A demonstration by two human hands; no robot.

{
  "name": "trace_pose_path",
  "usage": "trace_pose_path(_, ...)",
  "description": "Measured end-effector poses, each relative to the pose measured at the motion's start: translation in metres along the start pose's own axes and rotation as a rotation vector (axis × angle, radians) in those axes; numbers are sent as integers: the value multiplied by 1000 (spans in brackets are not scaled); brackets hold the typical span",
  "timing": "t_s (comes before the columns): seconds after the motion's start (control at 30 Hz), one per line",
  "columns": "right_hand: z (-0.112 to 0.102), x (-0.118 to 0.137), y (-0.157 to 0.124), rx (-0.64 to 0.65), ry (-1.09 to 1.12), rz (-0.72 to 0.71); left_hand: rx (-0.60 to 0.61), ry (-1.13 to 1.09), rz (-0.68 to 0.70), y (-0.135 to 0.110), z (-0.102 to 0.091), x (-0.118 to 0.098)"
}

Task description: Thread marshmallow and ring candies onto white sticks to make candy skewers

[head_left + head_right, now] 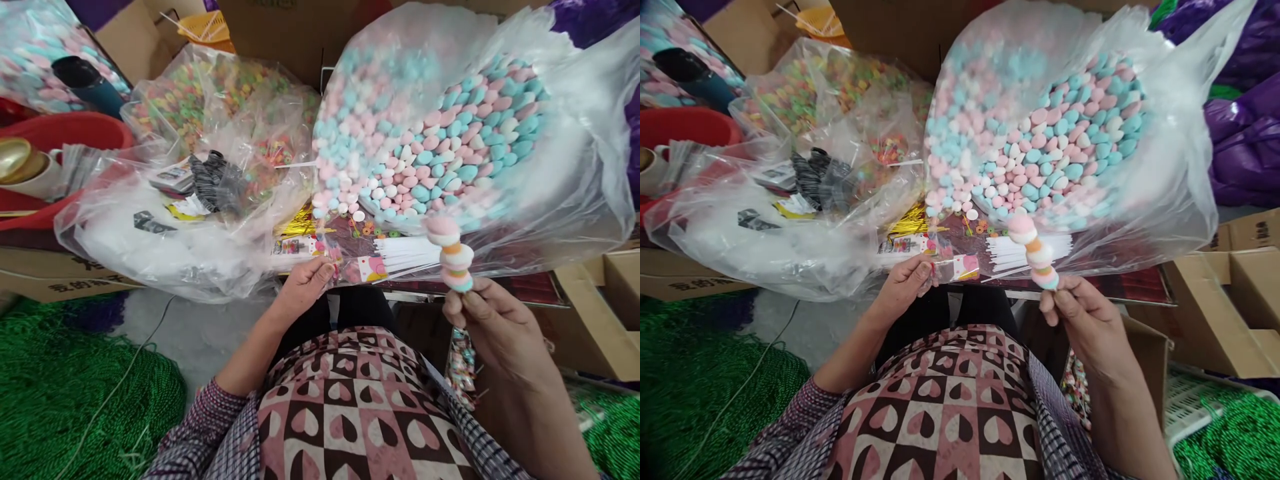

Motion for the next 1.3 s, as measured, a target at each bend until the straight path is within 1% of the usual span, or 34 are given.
trace_pose_path(0.07,15,-4,0,48,36,-7,-1,-3,-13,-1,3,2)
trace_pose_path(0.1,21,-6,0,71,33,-16,-37,-31,-21,0,1,3)
trace_pose_path(0.13,26,-8,0,95,20,-23,-101,-78,-24,1,-3,2)
trace_pose_path(0.23,29,-12,0,155,-70,-43,-361,-263,7,6,-24,-6)
trace_pose_path(0.27,29,-13,0,175,-120,-49,-421,-308,29,7,-29,-12)
trace_pose_path(0.3,28,-13,-1,194,-176,-58,-452,-336,53,9,-31,-18)
trace_pose_path(0.37,27,-14,-3,225,-287,-72,-452,-345,99,12,-28,-31)
trace_pose_path(0.47,32,-18,-9,253,-383,-74,-387,-306,154,12,-9,-44)
trace_pose_path(0.57,43,-24,-16,276,-404,-56,-300,-197,142,8,15,-41)
trace_pose_path(0.63,50,-27,-21,280,-402,-44,-302,-117,126,4,23,-34)
trace_pose_path(0.73,64,-31,-30,293,-407,-19,-388,-67,117,0,22,-25)
trace_pose_path(0.8,75,-35,-35,328,-429,12,-428,-63,107,-2,20,-22)
trace_pose_path(0.9,91,-41,-41,367,-451,26,-441,-61,91,-5,21,-22)
trace_pose_path(1.0,99,-45,-40,334,-418,8,-453,-47,98,-8,21,-22)
trace_pose_path(1.03,99,-47,-40,317,-397,21,-459,-44,106,-8,20,-21)
trace_pose_path(1.1,97,-56,-40,302,-347,102,-437,-86,97,-6,18,-17)
trace_pose_path(1.17,91,-67,-39,289,-298,211,-388,-194,64,-2,14,-12)
trace_pose_path(1.2,85,-69,-37,270,-278,242,-371,-249,53,1,11,-11)
trace_pose_path(1.23,79,-69,-34,232,-254,246,-360,-292,49,3,6,-10)
trace_pose_path(1.3,64,-58,-22,107,-171,183,-350,-314,52,5,-5,-12)
Point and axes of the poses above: each hand's wrist, its own y-axis towards the middle knuckle, its own z-axis out of the palm, x = y × z, the point moved 8 cm from there along y, towards the middle knuckle, and after that the axes turned 13 degrees about -x, right-handed, at the moved point
